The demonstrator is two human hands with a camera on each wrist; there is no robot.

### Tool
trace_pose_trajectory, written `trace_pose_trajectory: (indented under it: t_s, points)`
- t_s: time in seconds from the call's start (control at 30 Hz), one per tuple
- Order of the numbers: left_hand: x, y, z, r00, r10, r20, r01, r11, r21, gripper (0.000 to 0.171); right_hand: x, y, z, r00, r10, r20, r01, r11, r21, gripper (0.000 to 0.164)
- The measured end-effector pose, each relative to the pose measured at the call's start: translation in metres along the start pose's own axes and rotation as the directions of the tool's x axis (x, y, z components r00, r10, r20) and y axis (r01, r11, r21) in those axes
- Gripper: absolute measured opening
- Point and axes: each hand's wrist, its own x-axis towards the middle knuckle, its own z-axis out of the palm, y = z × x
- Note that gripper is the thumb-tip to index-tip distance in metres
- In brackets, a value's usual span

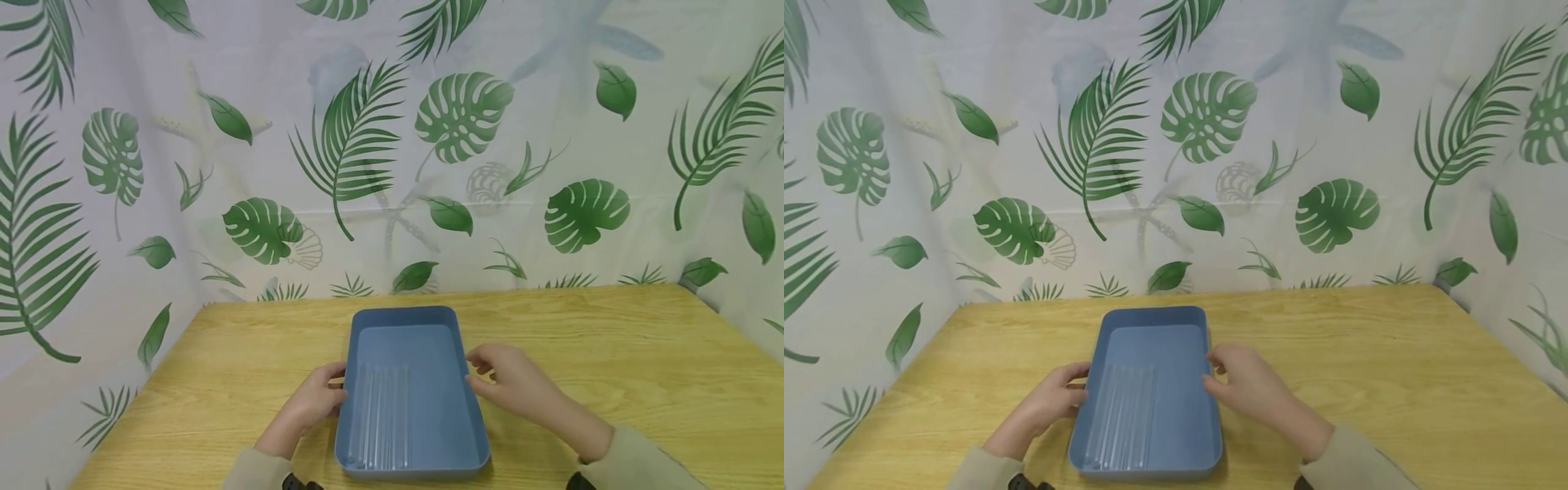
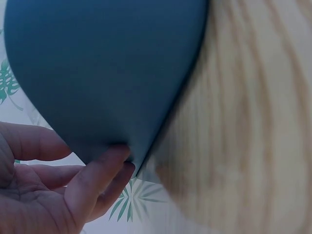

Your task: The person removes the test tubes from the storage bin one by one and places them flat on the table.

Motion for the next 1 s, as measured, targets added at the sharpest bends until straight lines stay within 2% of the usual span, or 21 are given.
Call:
trace_pose_trajectory:
  t_s: [0.3,0.53,0.77,1.0]
  points:
    - [-0.001,0.002,-0.001,1.0,0.007,0.0,-0.007,1.0,0.012,0.048,0.006,-0.002,0.013,0.996,-0.067,0.056,0.065,0.997,0.036,0.023]
    - [-0.002,0.0,-0.003,1.0,0.004,0.001,-0.004,1.0,0.024,0.048,0.011,-0.008,0.018,0.994,-0.032,0.109,0.023,0.996,0.083,0.025]
    - [-0.002,0.002,-0.002,1.0,-0.006,-0.003,0.006,1.0,0.029,0.049,0.019,-0.009,0.024,0.994,-0.038,0.101,0.032,0.998,0.057,0.023]
    - [-0.001,0.003,-0.002,1.0,-0.007,-0.002,0.007,1.0,0.028,0.05,0.026,-0.01,0.031,0.991,-0.023,0.133,0.017,0.999,0.05,0.022]
